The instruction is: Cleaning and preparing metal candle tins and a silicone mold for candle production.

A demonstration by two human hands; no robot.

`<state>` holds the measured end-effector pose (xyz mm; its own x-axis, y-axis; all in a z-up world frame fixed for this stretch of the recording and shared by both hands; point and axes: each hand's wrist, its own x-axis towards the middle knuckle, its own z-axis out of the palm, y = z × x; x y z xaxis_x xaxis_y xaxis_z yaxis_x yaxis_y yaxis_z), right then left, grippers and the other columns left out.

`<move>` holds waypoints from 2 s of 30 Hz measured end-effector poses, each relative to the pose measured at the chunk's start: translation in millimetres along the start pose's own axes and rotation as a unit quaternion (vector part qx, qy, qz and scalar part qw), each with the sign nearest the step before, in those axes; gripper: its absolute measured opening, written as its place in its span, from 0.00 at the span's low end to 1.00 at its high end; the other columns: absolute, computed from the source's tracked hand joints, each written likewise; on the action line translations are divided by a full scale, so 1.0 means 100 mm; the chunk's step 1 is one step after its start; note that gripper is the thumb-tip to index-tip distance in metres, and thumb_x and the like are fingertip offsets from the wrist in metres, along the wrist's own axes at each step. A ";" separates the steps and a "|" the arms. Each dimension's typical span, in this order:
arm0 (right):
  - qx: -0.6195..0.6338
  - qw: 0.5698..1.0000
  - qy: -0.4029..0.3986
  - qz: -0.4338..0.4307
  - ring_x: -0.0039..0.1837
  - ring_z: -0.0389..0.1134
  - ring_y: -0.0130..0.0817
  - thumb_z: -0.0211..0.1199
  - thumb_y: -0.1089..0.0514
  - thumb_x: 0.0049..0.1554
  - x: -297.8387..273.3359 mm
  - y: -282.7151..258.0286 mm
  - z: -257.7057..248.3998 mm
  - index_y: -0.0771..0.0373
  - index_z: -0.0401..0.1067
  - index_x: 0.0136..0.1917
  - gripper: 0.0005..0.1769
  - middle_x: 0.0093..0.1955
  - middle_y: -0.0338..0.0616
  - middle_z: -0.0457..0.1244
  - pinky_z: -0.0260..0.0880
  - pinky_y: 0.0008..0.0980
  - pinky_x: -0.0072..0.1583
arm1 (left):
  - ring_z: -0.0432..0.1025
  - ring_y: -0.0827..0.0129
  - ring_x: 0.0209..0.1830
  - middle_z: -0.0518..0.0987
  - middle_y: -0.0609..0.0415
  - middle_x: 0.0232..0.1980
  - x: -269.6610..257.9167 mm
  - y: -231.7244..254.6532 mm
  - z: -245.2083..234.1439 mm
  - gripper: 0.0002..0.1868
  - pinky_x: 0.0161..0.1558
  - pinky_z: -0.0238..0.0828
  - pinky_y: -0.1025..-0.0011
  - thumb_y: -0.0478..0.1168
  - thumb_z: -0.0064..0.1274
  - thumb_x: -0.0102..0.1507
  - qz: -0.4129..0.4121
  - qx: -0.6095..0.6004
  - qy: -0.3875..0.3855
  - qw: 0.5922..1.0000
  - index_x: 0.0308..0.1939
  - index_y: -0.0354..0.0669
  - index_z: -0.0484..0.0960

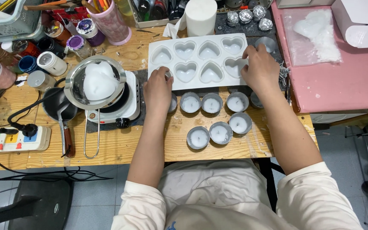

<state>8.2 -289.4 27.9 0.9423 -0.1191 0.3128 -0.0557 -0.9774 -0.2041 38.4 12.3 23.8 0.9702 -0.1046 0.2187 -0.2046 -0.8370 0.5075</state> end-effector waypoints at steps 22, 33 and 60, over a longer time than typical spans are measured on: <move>0.060 0.968 -0.145 -0.198 0.56 0.68 0.43 0.72 0.56 0.51 -0.09 -0.50 -0.32 0.51 0.79 0.57 0.19 0.51 0.42 0.64 0.72 0.44 0.51 | 0.77 0.50 0.48 0.84 0.46 0.45 0.05 -0.18 0.06 0.11 0.50 0.71 0.52 0.33 0.56 0.62 0.028 -0.026 -0.025 0.999 0.49 0.42 0.81; 0.138 0.963 -0.116 -0.202 0.56 0.68 0.42 0.65 0.44 0.62 -0.14 -0.59 -0.42 0.54 0.79 0.58 0.17 0.53 0.43 0.67 0.71 0.43 0.53 | 0.75 0.55 0.49 0.79 0.50 0.46 0.05 -0.01 -0.01 0.10 0.49 0.72 0.57 0.41 0.56 0.66 0.064 0.003 0.015 0.998 0.48 0.42 0.80; 0.271 0.899 -0.155 -0.307 0.63 0.67 0.48 0.74 0.53 0.49 -0.43 -1.14 -0.38 0.60 0.68 0.66 0.33 0.62 0.49 0.64 0.67 0.45 0.63 | 0.72 0.55 0.51 0.79 0.52 0.47 0.02 0.01 0.05 0.09 0.54 0.67 0.56 0.42 0.52 0.69 0.163 -0.111 0.029 0.980 0.50 0.45 0.80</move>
<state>-38.6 -179.1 72.5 0.7923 0.5502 0.2637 0.5956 -0.6038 -0.5299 41.1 8.2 20.9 0.8408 -0.3116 0.4428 -0.5322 -0.6256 0.5704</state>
